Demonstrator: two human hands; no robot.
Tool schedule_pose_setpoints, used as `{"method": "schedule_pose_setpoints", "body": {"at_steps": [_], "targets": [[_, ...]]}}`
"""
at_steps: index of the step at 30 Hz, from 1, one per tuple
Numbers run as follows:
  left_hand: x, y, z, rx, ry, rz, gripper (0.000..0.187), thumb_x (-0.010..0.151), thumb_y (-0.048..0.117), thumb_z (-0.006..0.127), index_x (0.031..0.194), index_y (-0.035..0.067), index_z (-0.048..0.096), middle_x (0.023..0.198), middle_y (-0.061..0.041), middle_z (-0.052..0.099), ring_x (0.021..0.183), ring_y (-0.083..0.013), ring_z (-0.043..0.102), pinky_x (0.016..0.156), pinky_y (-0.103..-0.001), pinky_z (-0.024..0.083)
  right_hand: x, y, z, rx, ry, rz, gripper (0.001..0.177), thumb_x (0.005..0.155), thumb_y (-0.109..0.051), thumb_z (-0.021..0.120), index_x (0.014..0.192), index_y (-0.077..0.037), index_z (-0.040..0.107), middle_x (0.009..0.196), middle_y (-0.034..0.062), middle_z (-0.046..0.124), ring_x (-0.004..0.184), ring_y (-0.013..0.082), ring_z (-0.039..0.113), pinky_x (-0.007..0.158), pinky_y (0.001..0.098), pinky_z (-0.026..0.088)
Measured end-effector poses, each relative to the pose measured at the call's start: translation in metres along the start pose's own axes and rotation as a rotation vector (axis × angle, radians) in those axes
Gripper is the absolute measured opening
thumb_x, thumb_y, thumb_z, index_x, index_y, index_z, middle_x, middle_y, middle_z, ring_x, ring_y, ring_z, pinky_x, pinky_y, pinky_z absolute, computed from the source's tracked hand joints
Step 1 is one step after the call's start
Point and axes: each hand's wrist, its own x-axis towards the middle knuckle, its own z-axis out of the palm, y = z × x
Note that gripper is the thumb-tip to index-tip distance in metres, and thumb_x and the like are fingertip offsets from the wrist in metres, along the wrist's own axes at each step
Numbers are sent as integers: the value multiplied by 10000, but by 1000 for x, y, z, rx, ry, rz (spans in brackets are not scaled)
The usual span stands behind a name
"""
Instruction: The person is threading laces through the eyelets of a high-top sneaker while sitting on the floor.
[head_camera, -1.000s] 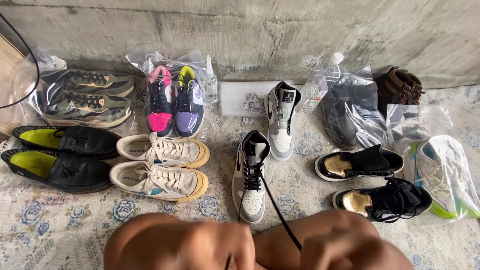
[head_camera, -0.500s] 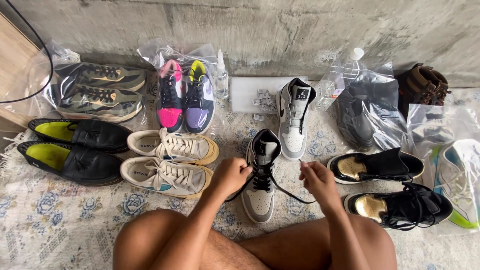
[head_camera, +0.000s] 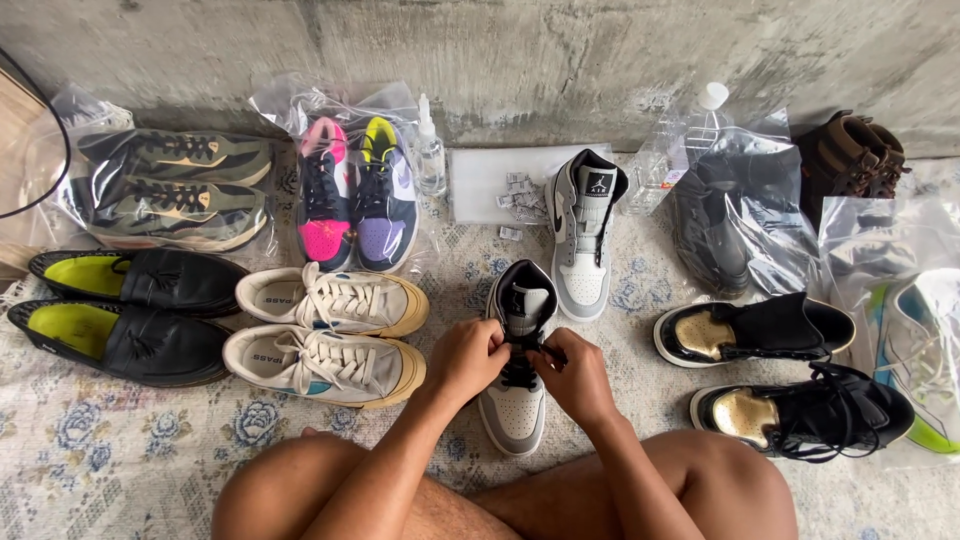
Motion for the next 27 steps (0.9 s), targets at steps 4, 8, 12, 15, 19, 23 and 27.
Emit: {"method": "schedule_pose_setpoints", "body": {"at_steps": [4,8,12,15,19,23,27], "targets": [[-7,6,-6,-10,-59,91,162,874,215,681,776,86,675,728,-117,673,781,-377,717,644,-471,578,-2,-12,-15,36,-85,-66,310,789,-88,836,636,-90,567,539,58,557,516,186,539,518,306,466],[-11,10,-11,26,-106,178,150,883,124,627,750,66,665,726,-140,679,744,-394,718,612,-466,579,0,-13,-23,50,-180,-103,361,785,-54,816,588,-88,516,492,74,502,492,194,490,489,322,436],[-13,8,-15,21,-178,175,201,882,105,617,687,66,596,664,-123,629,686,-365,689,591,-438,543,1,-11,-28,37,-251,-71,354,775,-24,798,583,-71,505,481,94,510,486,212,480,489,329,432],[-18,8,-17,19,-222,178,227,871,105,622,656,54,570,633,-143,612,643,-375,667,565,-461,513,3,-9,-31,48,-242,-63,352,779,-23,790,584,-81,503,477,84,510,487,187,469,485,311,417],[-22,9,-13,55,-302,170,280,907,85,591,633,91,539,588,-79,574,575,-267,613,557,-372,515,4,-4,-43,25,-253,-36,333,747,-22,791,581,-74,506,476,94,510,484,205,484,482,334,433],[-19,5,-15,24,-355,138,310,947,90,540,640,138,546,571,-25,522,529,-179,514,569,-309,490,10,5,-60,-23,-246,-1,334,727,-77,804,564,-101,514,455,64,494,473,176,454,487,317,407],[-23,13,-48,-173,-360,93,245,929,116,558,712,11,603,618,-138,579,607,-258,560,597,-403,472,8,13,-71,-44,-248,24,330,716,-87,799,563,-105,507,457,79,475,470,189,449,483,330,402]]}}
